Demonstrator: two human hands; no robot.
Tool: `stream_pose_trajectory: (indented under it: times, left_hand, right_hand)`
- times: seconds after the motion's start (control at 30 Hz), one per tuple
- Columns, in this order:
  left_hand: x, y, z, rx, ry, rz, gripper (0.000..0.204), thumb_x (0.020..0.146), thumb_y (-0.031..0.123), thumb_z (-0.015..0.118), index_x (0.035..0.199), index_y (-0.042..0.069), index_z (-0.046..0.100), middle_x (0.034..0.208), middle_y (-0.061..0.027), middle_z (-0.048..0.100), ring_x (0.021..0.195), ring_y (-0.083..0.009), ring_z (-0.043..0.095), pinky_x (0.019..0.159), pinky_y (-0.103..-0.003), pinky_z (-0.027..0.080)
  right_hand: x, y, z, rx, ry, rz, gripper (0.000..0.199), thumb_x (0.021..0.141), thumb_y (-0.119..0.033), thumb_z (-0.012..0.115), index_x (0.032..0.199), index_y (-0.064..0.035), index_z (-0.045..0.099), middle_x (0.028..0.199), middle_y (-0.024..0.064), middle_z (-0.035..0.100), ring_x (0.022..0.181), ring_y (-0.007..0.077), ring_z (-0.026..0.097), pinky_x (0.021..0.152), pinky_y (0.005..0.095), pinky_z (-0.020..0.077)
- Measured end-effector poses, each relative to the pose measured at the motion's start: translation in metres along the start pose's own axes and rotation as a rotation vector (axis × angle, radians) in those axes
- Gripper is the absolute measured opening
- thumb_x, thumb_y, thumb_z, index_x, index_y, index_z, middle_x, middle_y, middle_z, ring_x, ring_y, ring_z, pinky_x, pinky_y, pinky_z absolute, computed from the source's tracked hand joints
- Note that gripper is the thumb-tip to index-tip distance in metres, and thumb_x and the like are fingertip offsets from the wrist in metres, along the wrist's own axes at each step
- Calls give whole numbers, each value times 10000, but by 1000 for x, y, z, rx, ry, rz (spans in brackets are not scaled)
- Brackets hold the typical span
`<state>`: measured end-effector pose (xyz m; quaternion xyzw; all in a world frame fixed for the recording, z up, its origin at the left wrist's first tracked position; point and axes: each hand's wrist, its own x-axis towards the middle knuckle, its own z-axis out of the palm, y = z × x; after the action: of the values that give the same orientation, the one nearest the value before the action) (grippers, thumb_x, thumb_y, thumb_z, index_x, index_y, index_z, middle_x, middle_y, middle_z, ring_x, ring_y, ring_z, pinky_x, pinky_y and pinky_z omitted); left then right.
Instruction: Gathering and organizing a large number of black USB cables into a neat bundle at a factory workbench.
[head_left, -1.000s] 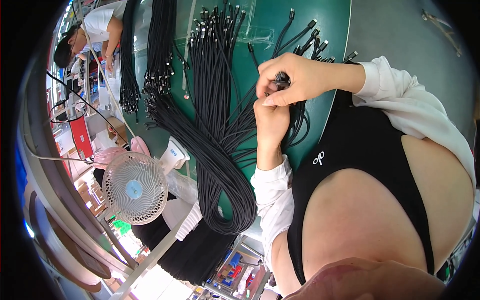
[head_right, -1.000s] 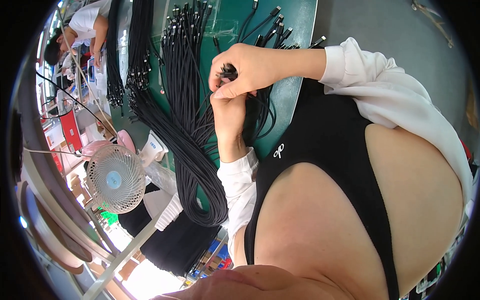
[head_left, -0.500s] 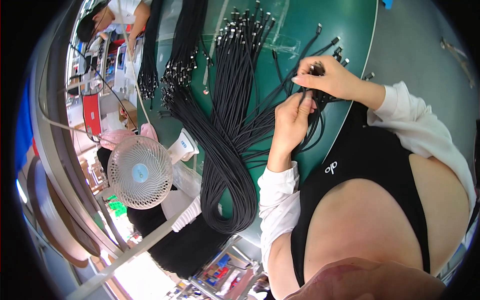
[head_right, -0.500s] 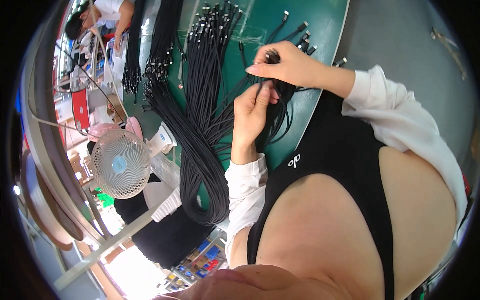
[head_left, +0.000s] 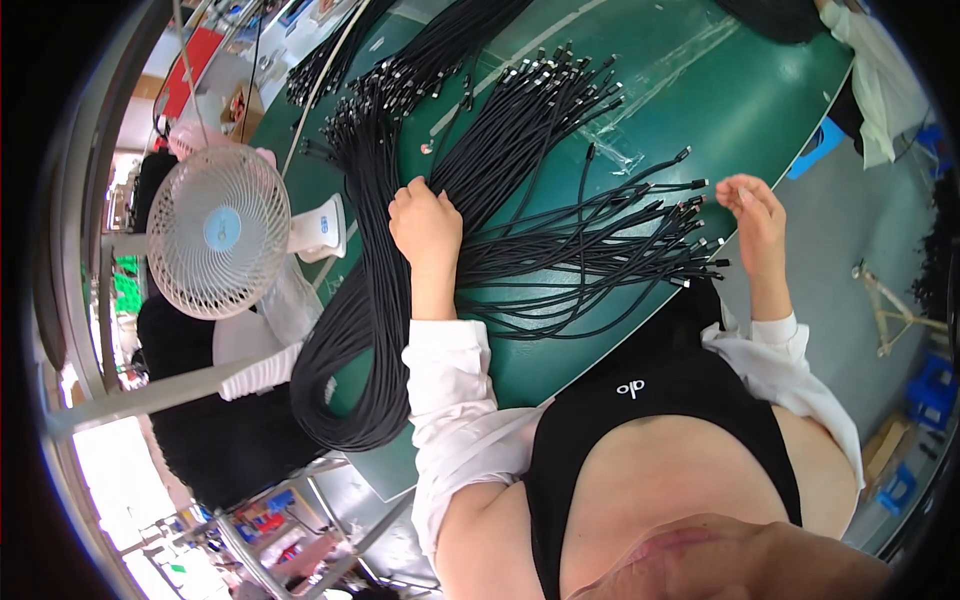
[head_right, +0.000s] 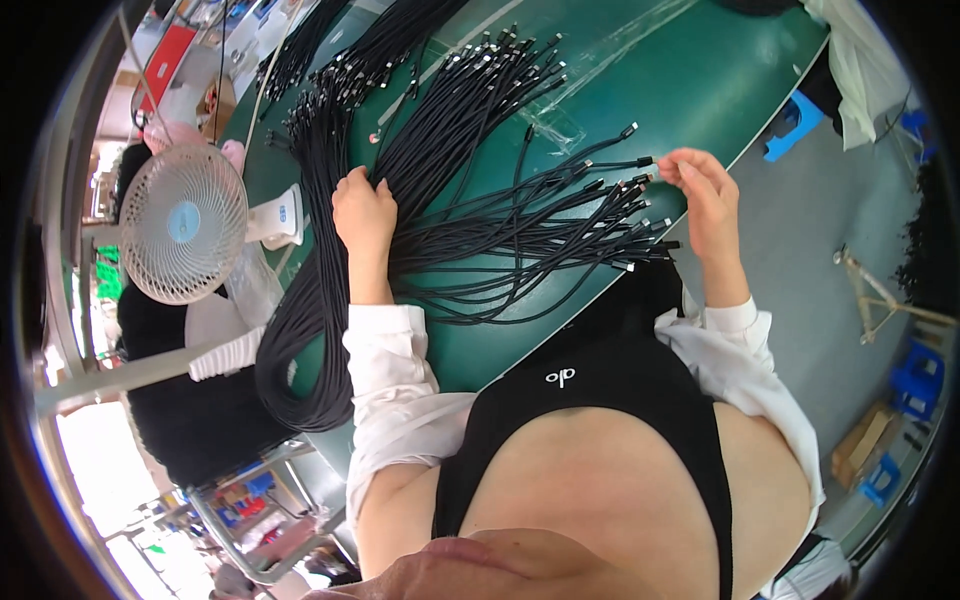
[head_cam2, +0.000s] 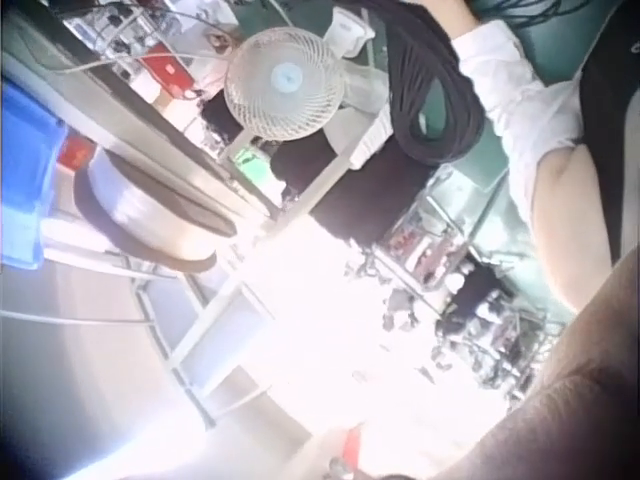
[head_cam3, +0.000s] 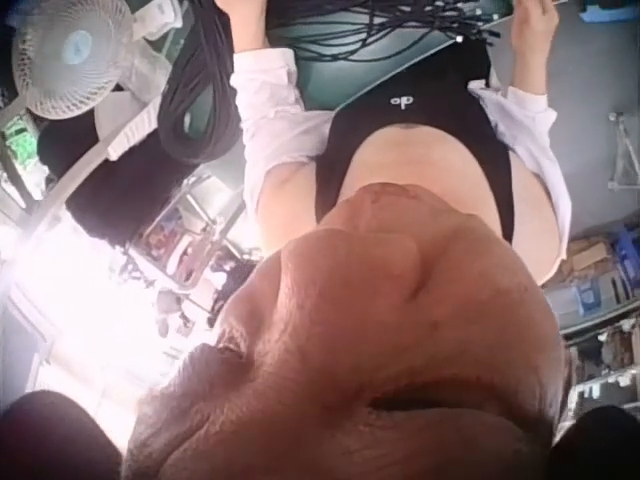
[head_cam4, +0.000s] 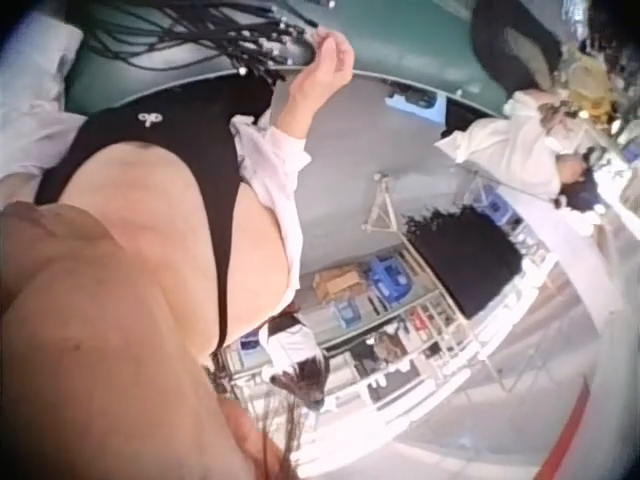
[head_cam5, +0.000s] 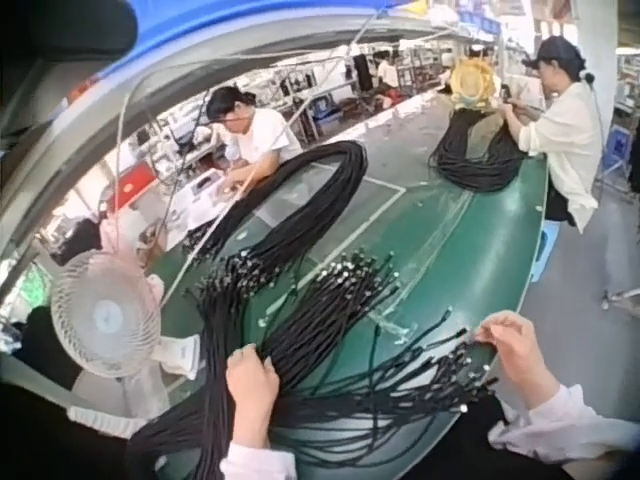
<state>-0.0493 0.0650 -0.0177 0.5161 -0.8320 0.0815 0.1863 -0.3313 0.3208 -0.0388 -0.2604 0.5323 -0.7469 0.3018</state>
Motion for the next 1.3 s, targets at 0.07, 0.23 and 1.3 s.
stream_pose_trajectory:
  times: [0.07, 0.23, 1.3]
  left_hand:
    - [6, 5, 4, 134, -62, -46, 171, 703, 123, 598, 845, 37, 556, 872, -105, 577, 836, -273, 571, 695, -396, 469]
    - [15, -1, 17, 57, -46, -31, 128, 673, 27, 551, 799, 9, 553, 829, -143, 577, 793, -300, 589, 679, -383, 494]
    - [30, 46, -23, -366, 84, 580, 356, 737, 171, 612, 1017, -35, 536, 946, -213, 536, 928, -345, 506, 814, -406, 415]
  right_hand:
    - [-8, -6, -5, -25, 8, -21, 213, 845, -137, 521, 969, 32, 558, 915, 112, 602, 864, 176, 561, 804, 293, 422]
    - [-17, -13, -7, -101, 9, -45, 180, 845, -100, 519, 949, 40, 565, 879, 100, 598, 829, 161, 563, 775, 282, 427]
    - [31, -56, 73, -997, -907, -648, 186, 765, -113, 599, 913, -8, 559, 897, 100, 574, 842, 249, 547, 749, 343, 432]
